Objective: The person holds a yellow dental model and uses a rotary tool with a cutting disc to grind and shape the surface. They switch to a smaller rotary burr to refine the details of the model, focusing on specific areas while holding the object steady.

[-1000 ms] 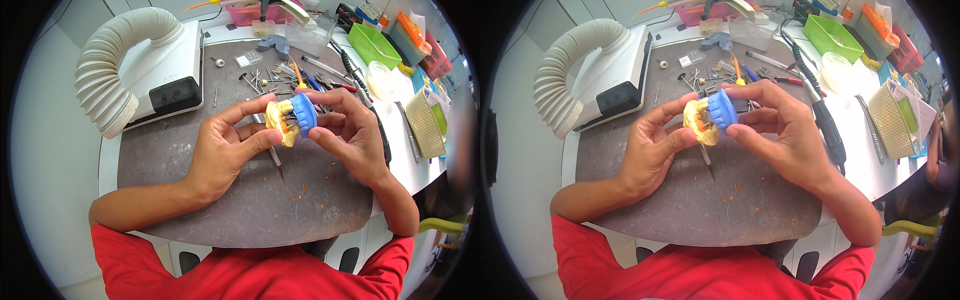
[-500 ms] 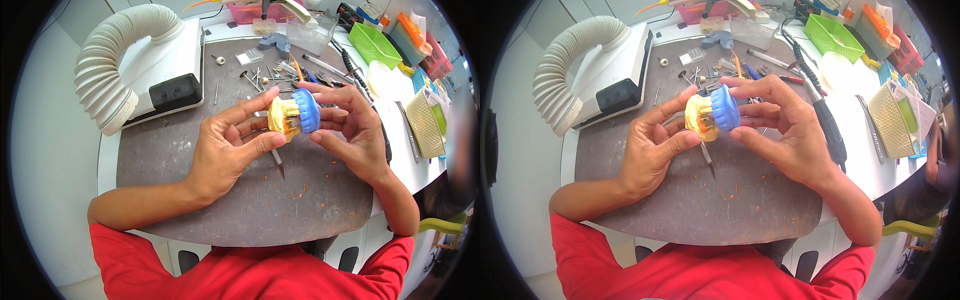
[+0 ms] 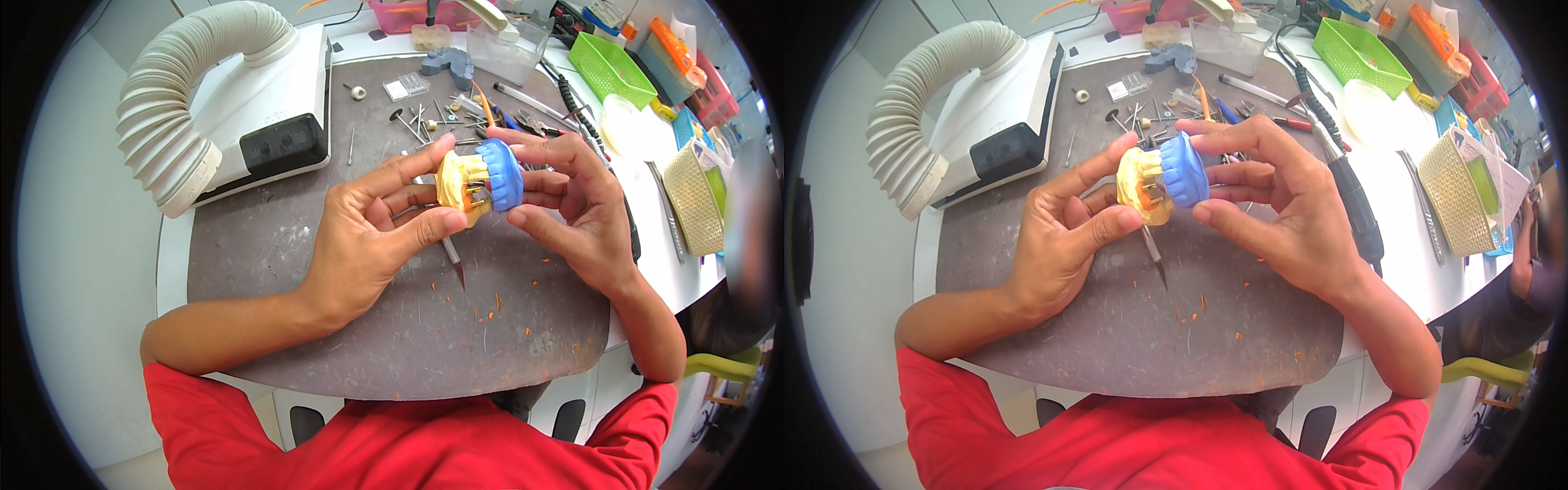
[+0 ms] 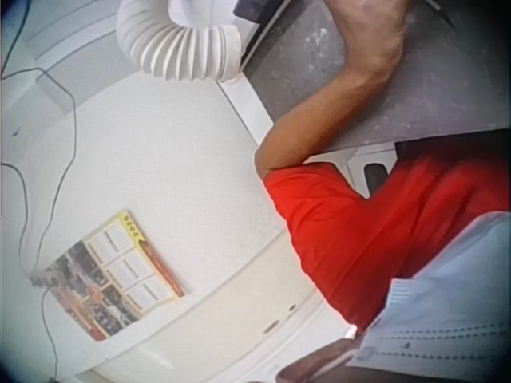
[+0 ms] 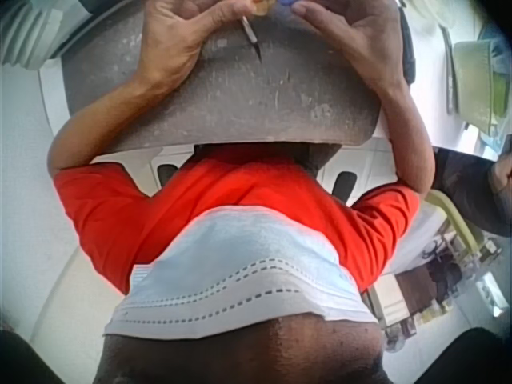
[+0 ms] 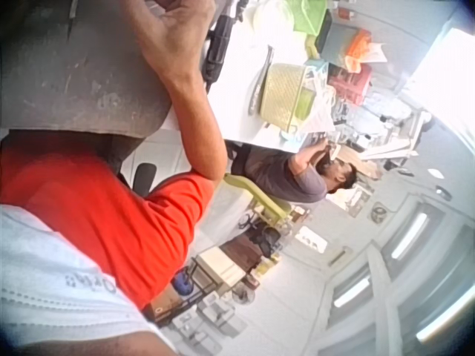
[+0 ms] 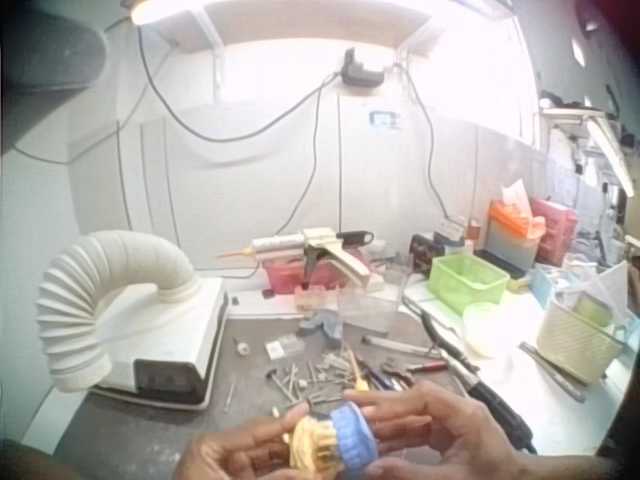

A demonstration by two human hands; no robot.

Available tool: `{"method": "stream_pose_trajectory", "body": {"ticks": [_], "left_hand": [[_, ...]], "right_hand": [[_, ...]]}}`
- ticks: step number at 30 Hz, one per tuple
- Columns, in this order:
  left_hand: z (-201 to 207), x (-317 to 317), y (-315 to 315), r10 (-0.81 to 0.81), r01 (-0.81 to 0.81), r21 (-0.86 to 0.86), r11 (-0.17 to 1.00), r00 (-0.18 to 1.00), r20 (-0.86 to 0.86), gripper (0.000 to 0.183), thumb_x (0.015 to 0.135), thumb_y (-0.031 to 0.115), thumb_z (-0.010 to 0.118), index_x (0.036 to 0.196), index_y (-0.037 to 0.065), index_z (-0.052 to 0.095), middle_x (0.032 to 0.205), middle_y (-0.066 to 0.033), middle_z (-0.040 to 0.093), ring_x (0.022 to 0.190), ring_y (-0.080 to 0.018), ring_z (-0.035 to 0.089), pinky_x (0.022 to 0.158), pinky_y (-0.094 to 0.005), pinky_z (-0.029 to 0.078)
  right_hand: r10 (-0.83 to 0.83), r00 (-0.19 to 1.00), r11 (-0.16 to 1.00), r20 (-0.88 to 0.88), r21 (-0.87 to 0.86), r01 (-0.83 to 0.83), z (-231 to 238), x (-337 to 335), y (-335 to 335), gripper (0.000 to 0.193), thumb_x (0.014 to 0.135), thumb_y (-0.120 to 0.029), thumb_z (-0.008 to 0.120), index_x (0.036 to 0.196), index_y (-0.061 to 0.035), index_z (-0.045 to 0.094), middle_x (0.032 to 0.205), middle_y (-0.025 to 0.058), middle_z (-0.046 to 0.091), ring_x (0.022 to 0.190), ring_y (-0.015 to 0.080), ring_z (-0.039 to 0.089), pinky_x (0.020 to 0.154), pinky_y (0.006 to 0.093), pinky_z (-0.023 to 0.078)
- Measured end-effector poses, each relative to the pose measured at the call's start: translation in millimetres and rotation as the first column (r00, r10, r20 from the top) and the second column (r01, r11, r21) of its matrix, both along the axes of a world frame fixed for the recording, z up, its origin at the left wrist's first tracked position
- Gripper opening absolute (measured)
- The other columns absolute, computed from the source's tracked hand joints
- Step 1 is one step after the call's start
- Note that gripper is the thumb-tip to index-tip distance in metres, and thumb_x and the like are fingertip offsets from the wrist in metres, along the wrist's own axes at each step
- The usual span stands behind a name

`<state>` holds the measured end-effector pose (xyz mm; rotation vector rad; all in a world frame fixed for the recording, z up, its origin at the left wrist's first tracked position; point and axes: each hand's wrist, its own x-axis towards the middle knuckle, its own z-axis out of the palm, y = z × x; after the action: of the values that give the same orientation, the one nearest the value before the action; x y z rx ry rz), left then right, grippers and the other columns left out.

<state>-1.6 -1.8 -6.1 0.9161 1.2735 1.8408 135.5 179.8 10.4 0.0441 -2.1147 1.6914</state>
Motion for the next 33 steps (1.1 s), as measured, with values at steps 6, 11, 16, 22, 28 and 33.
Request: {"method": "stream_pose_trajectory", "body": {"ticks": [6,11,16,22,28,33], "left_hand": [[-0.2,0.4,0.9,-0.009,0.008,0.011,1.000,1.000,0.021,0.059,0.083,0.004,0.074,0.137,0.002,0.049,0.123,-0.0090,0.058,0.108,-0.0163,0.060,0.096,-0.0292,0.049],[-1.4,-0.7,1.8,-0.007,0.007,0.020,1.000,1.000,-0.002,0.059,0.083,0.004,0.074,0.137,0.002,0.050,0.124,-0.0097,0.058,0.108,-0.0163,0.060,0.097,-0.0297,0.049],[-1.7,-2.2,0.1,-0.009,0.011,0.028,1.000,0.997,-0.077,0.058,0.082,0.001,0.073,0.136,0.006,0.052,0.129,-0.0097,0.055,0.110,-0.0175,0.059,0.097,-0.0308,0.049],[6.8,1.4,-6.5,-0.022,0.041,0.083,0.996,0.976,-0.216,0.059,0.082,-0.009,0.068,0.136,0.010,0.053,0.136,-0.0099,0.049,0.118,-0.0199,0.055,0.098,-0.0332,0.052],[4.5,3.2,-6.1,-0.049,0.073,0.125,0.989,0.981,-0.188,0.059,0.082,-0.010,0.066,0.136,0.010,0.053,0.133,-0.0096,0.050,0.119,-0.0199,0.054,0.099,-0.0323,0.052],[5.0,2.2,-8.0,-0.064,0.106,0.139,0.985,0.960,-0.274,0.060,0.083,-0.012,0.065,0.138,0.007,0.050,0.133,-0.0106,0.048,0.121,-0.0200,0.053,0.100,-0.0326,0.050]], "right_hand": [[0.002,1.000,1.000,0.008,-0.005,-0.002,0.0,0.7,0.5,0.039,0.082,0.001,0.070,0.117,-0.0031,0.054,0.136,0.0183,0.052,0.109,0.0198,0.063,0.095,0.0339,0.052],[0.005,1.000,1.000,0.007,0.003,-0.005,0.2,0.5,1.1,0.039,0.082,0.001,0.070,0.117,-0.0032,0.053,0.136,0.0182,0.052,0.110,0.0200,0.062,0.095,0.0339,0.052],[0.012,1.000,0.999,0.004,0.045,-0.012,3.2,1.8,1.2,0.040,0.082,0.002,0.070,0.118,-0.0022,0.052,0.138,0.0184,0.050,0.114,0.0204,0.060,0.095,0.0337,0.052],[-0.004,0.994,0.995,-0.108,0.097,0.015,4.3,5.9,-6.7,0.048,0.079,0.007,0.070,0.122,-0.0016,0.051,0.140,0.0183,0.049,0.123,0.0231,0.055,0.096,0.0337,0.051],[0.034,0.973,0.984,-0.227,0.180,0.008,-3.2,4.7,-2.9,0.051,0.077,0.007,0.072,0.123,0.0009,0.050,0.133,0.0249,0.051,0.126,0.0305,0.052,0.099,0.0372,0.051],[0.076,0.985,0.950,-0.152,0.311,-0.026,-5.6,10.6,3.7,0.054,0.081,0.003,0.072,0.125,-0.0041,0.041,0.136,0.0306,0.044,0.125,0.0335,0.052,0.103,0.0417,0.046]]}}
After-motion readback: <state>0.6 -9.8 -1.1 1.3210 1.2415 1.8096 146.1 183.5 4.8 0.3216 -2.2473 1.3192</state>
